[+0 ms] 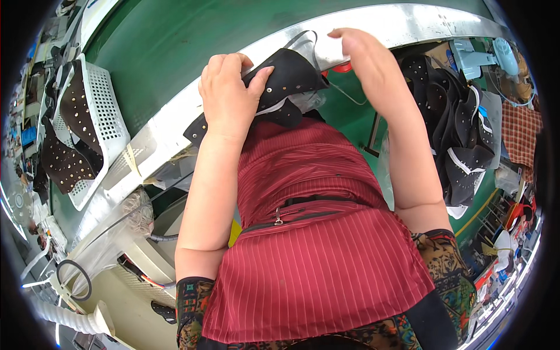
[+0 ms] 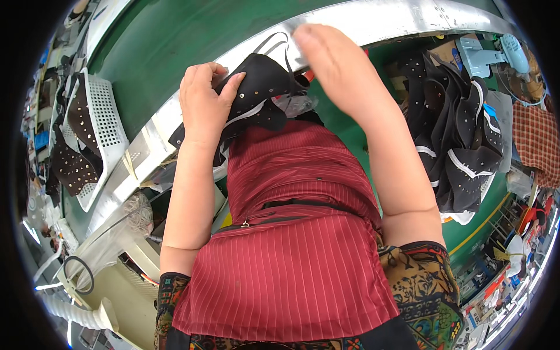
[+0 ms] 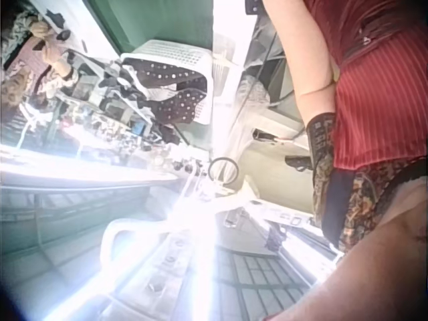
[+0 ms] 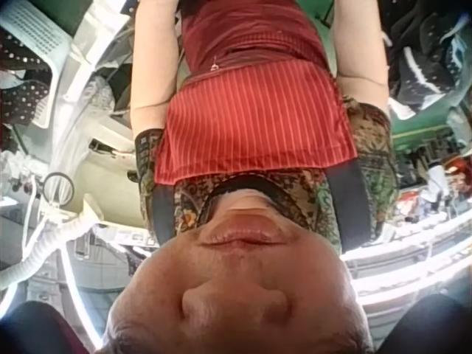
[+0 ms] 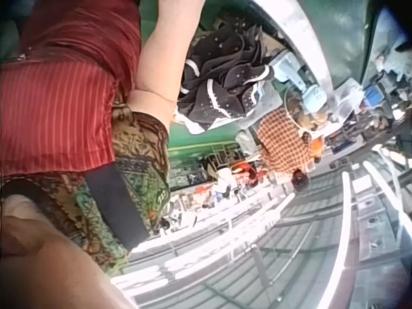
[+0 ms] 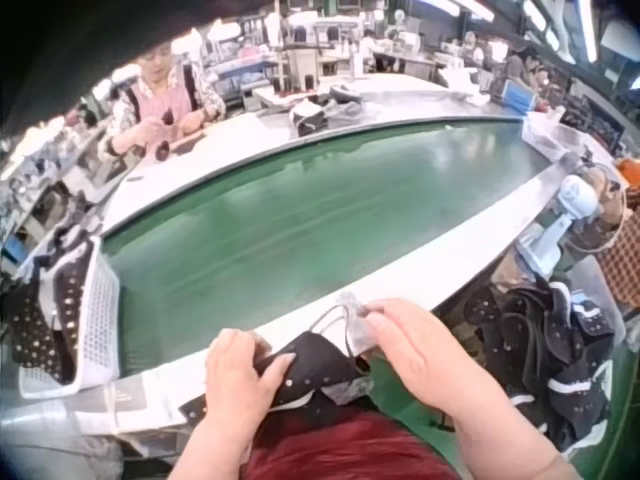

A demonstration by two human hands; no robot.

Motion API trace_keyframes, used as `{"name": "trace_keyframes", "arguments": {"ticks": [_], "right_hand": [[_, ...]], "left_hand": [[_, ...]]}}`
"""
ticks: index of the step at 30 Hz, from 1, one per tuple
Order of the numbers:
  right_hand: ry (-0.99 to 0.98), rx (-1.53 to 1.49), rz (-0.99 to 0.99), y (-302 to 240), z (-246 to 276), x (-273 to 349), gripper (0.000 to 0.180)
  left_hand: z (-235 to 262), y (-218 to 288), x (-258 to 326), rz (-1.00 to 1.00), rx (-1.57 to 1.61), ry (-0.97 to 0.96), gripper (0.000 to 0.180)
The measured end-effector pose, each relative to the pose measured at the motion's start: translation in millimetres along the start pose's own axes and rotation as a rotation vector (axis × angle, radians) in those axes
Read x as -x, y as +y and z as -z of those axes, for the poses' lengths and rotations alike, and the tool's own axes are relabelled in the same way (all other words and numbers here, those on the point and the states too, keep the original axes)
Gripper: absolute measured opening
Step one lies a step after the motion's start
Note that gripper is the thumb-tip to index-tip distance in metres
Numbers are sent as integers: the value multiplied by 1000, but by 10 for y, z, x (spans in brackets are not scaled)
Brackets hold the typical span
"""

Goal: The person uses scissors to trim excess fabric from the edges of a black studded garment. They then use a heat gun to apply heat to the surface of the garment, likely to set the studs or finish the material.

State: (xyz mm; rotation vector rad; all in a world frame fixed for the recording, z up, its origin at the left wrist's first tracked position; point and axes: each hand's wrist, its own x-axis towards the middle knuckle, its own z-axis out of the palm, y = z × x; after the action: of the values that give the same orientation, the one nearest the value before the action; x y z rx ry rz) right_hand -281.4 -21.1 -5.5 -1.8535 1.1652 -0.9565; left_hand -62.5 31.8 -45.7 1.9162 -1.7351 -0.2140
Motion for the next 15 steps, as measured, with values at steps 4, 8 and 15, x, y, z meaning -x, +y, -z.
{"name": "trace_keyframes", "arguments": {"ticks": [4, 8, 15], "right_hand": [[-267, 301, -257, -185, 8, 154, 36], [-247, 500, -247, -143, -140, 62, 37], [-209, 526, -155, -149, -325, -121, 35]], "left_hand": [[-15, 8, -21, -67, 1, 65, 30], [-25, -6, -21, -115, -1, 108, 29], [-9, 8, -13, -87, 7, 108, 26]]}}
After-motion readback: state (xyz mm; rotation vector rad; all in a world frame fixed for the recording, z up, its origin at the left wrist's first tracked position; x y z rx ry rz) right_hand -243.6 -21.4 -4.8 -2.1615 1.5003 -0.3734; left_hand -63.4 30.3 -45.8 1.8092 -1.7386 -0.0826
